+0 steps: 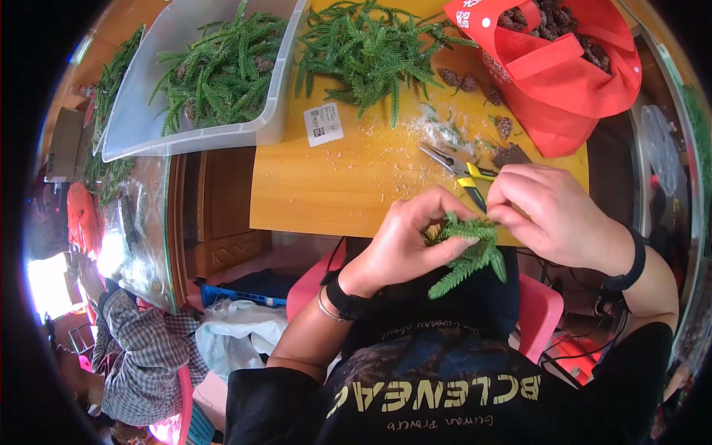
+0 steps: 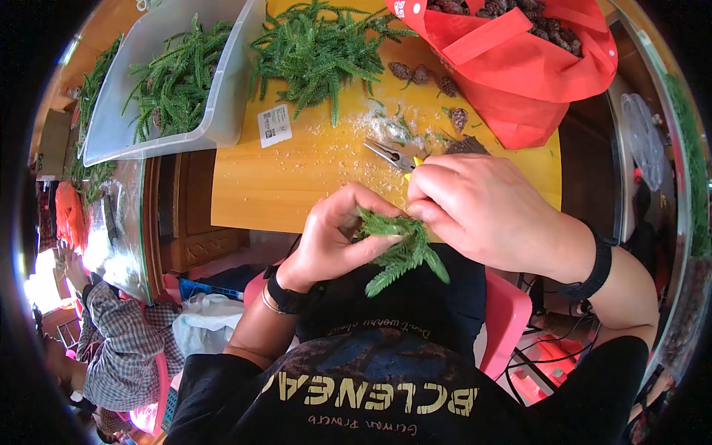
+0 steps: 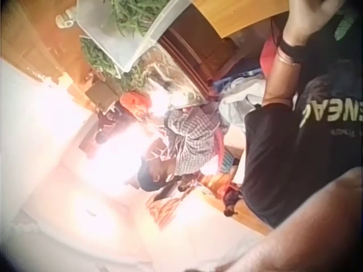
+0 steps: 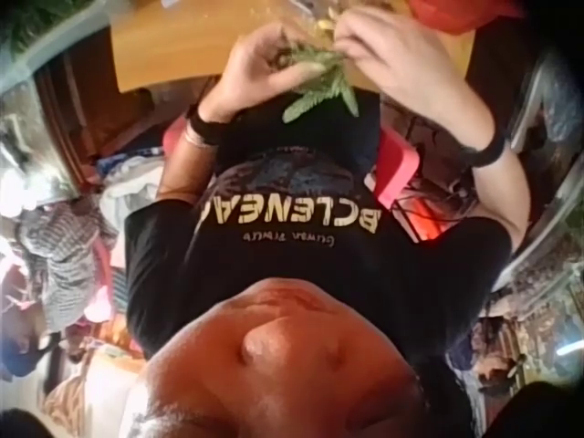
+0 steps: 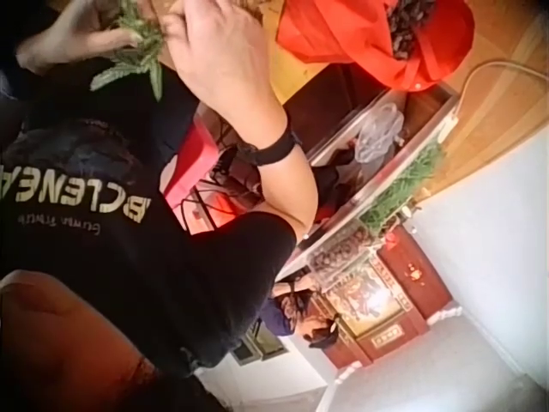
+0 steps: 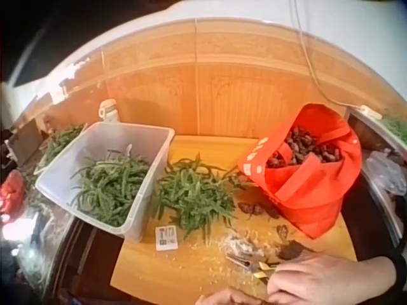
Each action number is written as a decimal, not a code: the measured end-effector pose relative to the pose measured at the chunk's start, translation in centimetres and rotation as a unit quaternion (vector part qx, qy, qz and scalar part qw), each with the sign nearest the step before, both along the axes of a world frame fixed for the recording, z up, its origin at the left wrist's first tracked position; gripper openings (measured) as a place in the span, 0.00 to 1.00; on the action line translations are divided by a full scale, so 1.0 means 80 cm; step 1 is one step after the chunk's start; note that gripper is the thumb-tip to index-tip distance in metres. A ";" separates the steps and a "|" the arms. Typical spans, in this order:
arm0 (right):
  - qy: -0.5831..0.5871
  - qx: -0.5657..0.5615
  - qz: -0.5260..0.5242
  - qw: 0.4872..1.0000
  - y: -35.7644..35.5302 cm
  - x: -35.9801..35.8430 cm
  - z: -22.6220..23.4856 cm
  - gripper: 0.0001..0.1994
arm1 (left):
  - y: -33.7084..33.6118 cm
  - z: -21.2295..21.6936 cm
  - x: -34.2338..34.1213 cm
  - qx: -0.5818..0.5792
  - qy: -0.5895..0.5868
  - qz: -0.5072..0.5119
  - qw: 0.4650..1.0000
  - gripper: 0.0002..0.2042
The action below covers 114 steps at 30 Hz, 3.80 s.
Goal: Trimming and pruning green plant sprigs using hand pruners.
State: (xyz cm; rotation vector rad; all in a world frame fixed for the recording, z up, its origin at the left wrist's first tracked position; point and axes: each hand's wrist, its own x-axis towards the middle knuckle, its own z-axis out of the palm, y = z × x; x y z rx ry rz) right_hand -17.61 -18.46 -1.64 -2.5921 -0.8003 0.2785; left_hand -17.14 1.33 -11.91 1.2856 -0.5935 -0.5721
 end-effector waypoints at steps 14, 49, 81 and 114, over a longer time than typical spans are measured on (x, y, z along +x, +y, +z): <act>-0.286 0.041 0.187 0.939 -0.002 0.007 -0.002 0.05 | 0.004 0.011 0.004 -0.148 0.244 -0.098 0.953 0.11; 0.027 0.024 0.010 0.999 -0.015 -0.005 0.001 0.06 | -0.007 0.000 -0.004 0.014 -0.003 -0.005 1.000 0.11; -0.224 0.019 0.137 0.965 -0.021 -0.002 -0.001 0.10 | 0.000 0.006 0.002 -0.124 0.205 -0.080 0.968 0.11; -0.101 -0.051 -0.170 0.979 -0.014 -0.046 -0.112 0.26 | -0.004 0.006 0.001 -0.130 0.124 0.019 0.984 0.12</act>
